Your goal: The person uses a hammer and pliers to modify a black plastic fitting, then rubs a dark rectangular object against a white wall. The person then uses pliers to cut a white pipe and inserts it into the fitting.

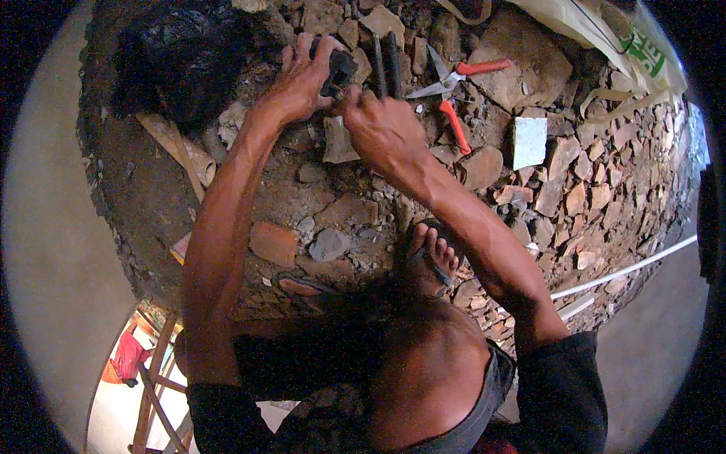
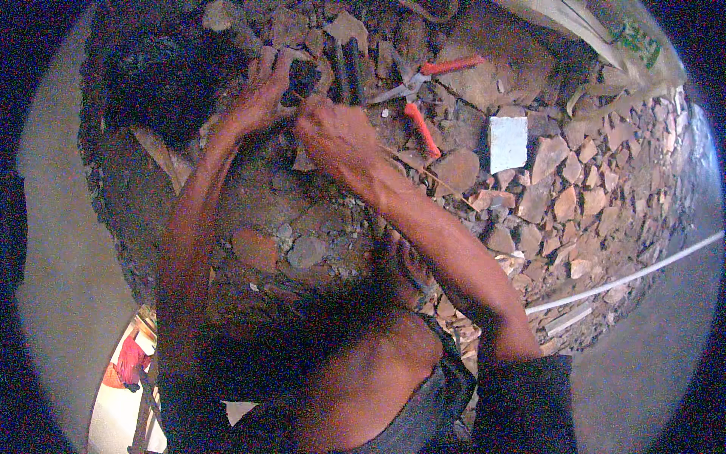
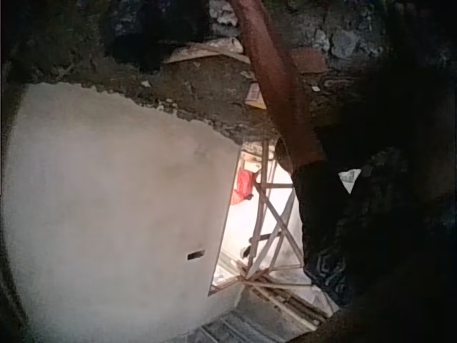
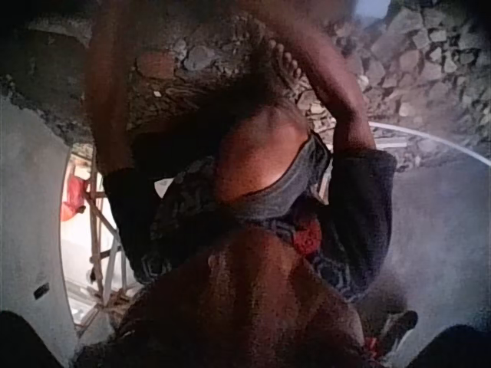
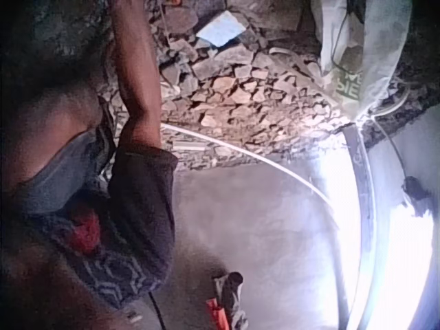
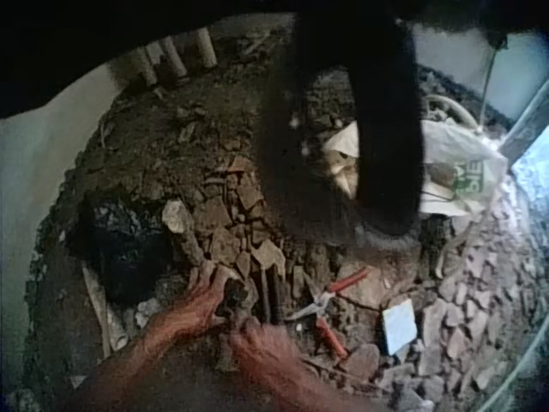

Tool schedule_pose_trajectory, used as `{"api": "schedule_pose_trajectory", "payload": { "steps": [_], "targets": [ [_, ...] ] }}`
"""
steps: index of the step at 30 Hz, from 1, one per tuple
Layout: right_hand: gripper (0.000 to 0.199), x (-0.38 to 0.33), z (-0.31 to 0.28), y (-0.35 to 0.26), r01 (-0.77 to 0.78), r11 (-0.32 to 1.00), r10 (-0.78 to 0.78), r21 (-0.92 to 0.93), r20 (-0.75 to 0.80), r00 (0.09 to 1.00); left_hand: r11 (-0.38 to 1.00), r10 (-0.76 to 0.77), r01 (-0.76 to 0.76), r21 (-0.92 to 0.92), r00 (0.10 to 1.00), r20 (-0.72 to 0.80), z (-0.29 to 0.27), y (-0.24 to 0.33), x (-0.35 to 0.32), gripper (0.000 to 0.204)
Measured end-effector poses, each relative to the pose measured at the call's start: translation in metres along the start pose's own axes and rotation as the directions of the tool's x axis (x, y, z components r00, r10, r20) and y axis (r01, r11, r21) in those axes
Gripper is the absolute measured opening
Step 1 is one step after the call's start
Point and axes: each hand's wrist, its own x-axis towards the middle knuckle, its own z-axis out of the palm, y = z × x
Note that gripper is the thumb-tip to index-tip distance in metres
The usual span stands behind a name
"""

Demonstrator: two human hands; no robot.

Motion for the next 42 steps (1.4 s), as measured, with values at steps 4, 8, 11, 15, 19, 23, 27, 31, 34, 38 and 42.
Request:
{"api": "schedule_pose_trajectory", "payload": {
  "steps": [4, 8, 11, 15, 19, 23, 27, 31, 34, 38, 42],
  "targets": [
    [0.026, -0.006, 0.001, -0.002, -0.015, 1.000, 0.015, -0.017, -0.021, 1.000, 0.996, 0.061, -0.057, 0.062, 0.997, -0.053, 0.005, -0.005, 0.004, 0.096],
    [0.028, -0.012, 0.001, -0.004, -0.070, 0.994, 0.073, -0.088, 0.040, 0.996, 0.999, -0.018, 0.022, -0.038, 0.996, 0.082, -0.008, -0.002, 0.006, 0.095],
    [0.027, 0.001, 0.010, -0.001, -0.066, 0.997, 0.066, -0.027, 0.025, 0.997, 0.988, 0.138, -0.134, 0.072, 0.988, -0.067, 0.009, -0.016, 0.010, 0.095],
    [0.021, -0.006, -0.001, -0.002, 0.003, 0.998, -0.004, -0.063, -0.027, 1.000, 0.998, 0.060, -0.059, 0.027, 0.997, -0.043, 0.009, -0.011, 0.007, 0.095],
    [0.022, 0.002, 0.006, 0.000, 0.012, 0.999, -0.013, -0.031, -0.060, 0.998, 0.994, 0.058, -0.049, 0.095, 0.994, -0.090, 0.009, -0.008, 0.003, 0.083],
    [0.024, 0.000, 0.005, 0.003, -0.007, 0.999, 0.005, -0.051, -0.036, 0.999, 0.991, 0.052, -0.051, 0.127, 0.999, -0.005, 0.004, -0.010, 0.008, 0.081],
    [0.027, 0.000, 0.005, -0.002, -0.057, 0.997, 0.057, -0.059, 0.006, 0.998, 0.997, 0.081, -0.081, 0.010, 0.992, -0.093, 0.016, -0.016, 0.009, 0.097],
    [0.031, -0.023, -0.021, 0.004, -0.203, 0.978, 0.197, 0.047, 0.108, 0.974, 0.997, 0.046, -0.042, 0.066, 0.997, -0.056, 0.005, -0.006, 0.004, 0.104],
    [0.035, -0.030, -0.018, 0.021, -0.344, 0.914, 0.318, 0.213, 0.149, 0.936, 0.994, 0.031, -0.034, 0.101, 0.999, 0.030, 0.002, -0.007, 0.004, 0.113],
    [0.027, -0.016, -0.009, 0.043, -0.244, 0.868, 0.234, 0.433, 0.076, 0.969, 0.994, 0.078, -0.079, 0.082, 0.997, 0.011, 0.001, -0.007, 0.006, 0.116],
    [0.027, -0.013, -0.005, 0.046, -0.377, 0.771, 0.341, 0.514, 0.167, 0.925, 0.999, 0.034, -0.037, 0.039, 0.997, 0.066, -0.003, -0.004, 0.005, 0.113]
  ]
}}
